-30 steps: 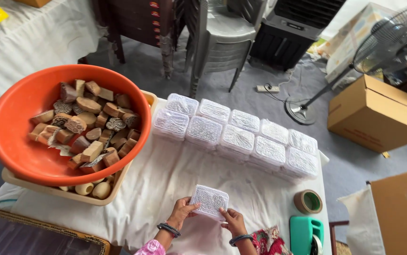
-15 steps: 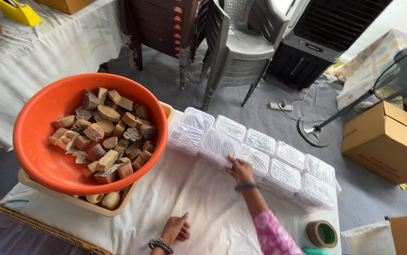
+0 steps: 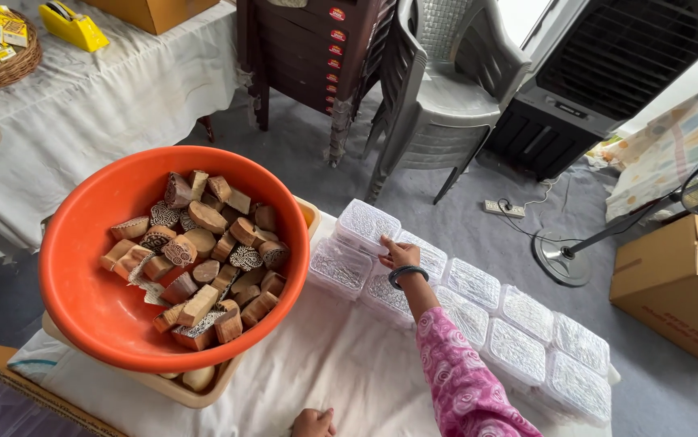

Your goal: The person unwraps a plastic container, wipes wooden decorative pieces with a cloth, and places them into the container. The person then closes the container and sets it aside.

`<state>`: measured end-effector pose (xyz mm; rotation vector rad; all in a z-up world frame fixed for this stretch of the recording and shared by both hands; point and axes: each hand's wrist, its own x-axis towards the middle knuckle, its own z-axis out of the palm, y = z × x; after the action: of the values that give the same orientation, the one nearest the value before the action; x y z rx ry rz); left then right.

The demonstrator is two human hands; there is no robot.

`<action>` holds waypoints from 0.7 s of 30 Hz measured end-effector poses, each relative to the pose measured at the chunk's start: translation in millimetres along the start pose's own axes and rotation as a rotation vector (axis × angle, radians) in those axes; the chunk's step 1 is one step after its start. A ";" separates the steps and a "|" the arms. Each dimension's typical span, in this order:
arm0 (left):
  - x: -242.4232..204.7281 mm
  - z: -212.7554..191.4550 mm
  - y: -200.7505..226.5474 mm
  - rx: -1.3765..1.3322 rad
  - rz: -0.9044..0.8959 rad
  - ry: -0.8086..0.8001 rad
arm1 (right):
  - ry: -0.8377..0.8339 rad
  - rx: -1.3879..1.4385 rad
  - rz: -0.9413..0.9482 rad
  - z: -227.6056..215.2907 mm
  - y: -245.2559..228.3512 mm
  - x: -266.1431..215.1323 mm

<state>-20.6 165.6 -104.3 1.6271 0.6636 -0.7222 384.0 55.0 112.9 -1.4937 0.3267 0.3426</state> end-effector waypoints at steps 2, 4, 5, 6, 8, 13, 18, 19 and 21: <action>-6.1 -1.8 2.8 0.022 0.006 0.001 | 0.002 -0.047 -0.004 9.0 -14.8 -16.1; -8.6 -1.8 6.0 0.044 0.017 0.000 | 0.007 -0.096 -0.013 16.3 -31.8 -32.2; -10.9 -1.1 6.2 0.039 0.030 0.008 | 0.033 -0.217 -0.017 19.1 -39.9 -41.9; -13.4 -0.1 6.2 0.035 0.042 0.016 | 0.058 -0.338 -0.021 21.7 -48.0 -51.7; -18.9 0.2 7.1 -0.008 0.041 0.021 | 0.080 -0.389 -0.019 23.4 -50.6 -56.7; -33.7 -0.2 17.5 -0.076 0.013 0.042 | 0.113 -0.484 -0.101 22.2 -34.1 -42.8; -40.7 -2.3 22.5 -0.213 -0.011 -0.020 | 0.193 -0.527 -0.243 22.6 -29.4 -51.2; -37.3 -2.1 18.7 -0.213 -0.009 -0.020 | 0.194 -0.527 -0.245 19.0 -26.3 -50.3; -31.4 0.4 11.8 -0.228 0.040 -0.035 | 0.266 -0.583 -0.341 9.6 -21.0 -49.7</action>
<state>-32.1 162.2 -72.9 1.4114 0.6617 -0.6207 347.5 62.5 153.1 -2.1392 0.1794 -0.0468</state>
